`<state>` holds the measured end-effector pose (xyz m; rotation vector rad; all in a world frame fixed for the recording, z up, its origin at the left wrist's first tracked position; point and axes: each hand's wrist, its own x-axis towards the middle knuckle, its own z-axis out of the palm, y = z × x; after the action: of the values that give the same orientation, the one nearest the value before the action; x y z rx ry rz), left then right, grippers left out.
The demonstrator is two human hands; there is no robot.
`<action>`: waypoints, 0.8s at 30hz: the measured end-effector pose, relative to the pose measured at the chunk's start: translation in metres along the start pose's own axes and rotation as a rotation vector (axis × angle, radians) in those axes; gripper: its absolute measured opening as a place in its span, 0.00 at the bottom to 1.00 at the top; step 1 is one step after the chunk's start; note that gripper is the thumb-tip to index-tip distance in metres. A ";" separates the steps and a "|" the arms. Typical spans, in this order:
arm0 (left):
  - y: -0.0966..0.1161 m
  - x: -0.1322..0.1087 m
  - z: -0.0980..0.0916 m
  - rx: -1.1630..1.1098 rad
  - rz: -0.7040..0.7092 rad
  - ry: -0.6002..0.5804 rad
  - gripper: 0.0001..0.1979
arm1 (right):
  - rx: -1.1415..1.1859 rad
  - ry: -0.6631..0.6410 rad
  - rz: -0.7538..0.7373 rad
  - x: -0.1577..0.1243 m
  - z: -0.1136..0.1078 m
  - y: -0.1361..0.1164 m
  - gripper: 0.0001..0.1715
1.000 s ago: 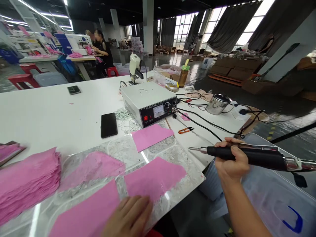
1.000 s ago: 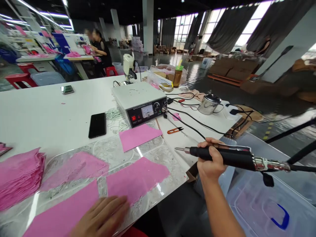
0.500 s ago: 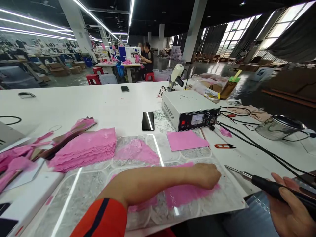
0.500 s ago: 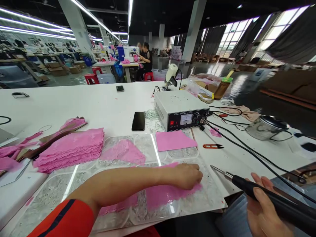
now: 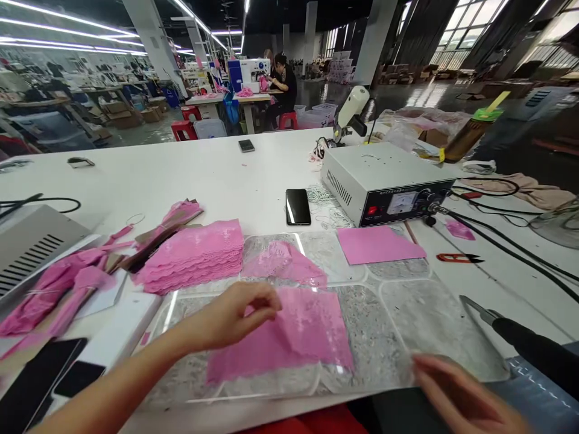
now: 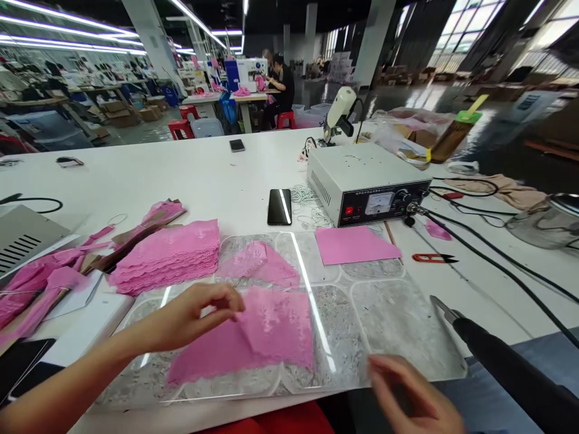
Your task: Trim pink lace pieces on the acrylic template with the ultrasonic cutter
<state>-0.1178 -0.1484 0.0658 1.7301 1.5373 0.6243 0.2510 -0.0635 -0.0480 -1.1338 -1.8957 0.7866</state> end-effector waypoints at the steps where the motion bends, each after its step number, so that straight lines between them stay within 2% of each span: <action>1: -0.010 -0.016 0.003 0.003 -0.030 0.058 0.08 | -0.012 -0.113 -0.158 0.007 0.015 -0.018 0.07; 4: -0.037 -0.051 0.016 0.024 -0.081 0.145 0.07 | -0.065 -0.284 -0.467 0.026 0.048 -0.056 0.12; 7: -0.049 -0.070 0.026 0.046 -0.074 0.191 0.06 | -0.122 -0.378 -0.582 0.035 0.064 -0.068 0.14; 11: -0.049 -0.084 0.031 0.068 -0.042 0.252 0.06 | -0.130 -0.462 -0.663 0.040 0.071 -0.066 0.10; 18: -0.052 -0.102 0.039 0.176 -0.010 0.285 0.06 | -0.085 -0.450 -0.662 0.043 0.072 -0.074 0.09; 24: -0.061 -0.112 0.048 0.334 0.076 0.315 0.07 | -0.124 -0.530 -0.707 0.043 0.078 -0.078 0.13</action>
<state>-0.1379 -0.2668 0.0010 2.0194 1.8861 0.7395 0.1388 -0.0661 -0.0115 -0.2494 -2.5822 0.5916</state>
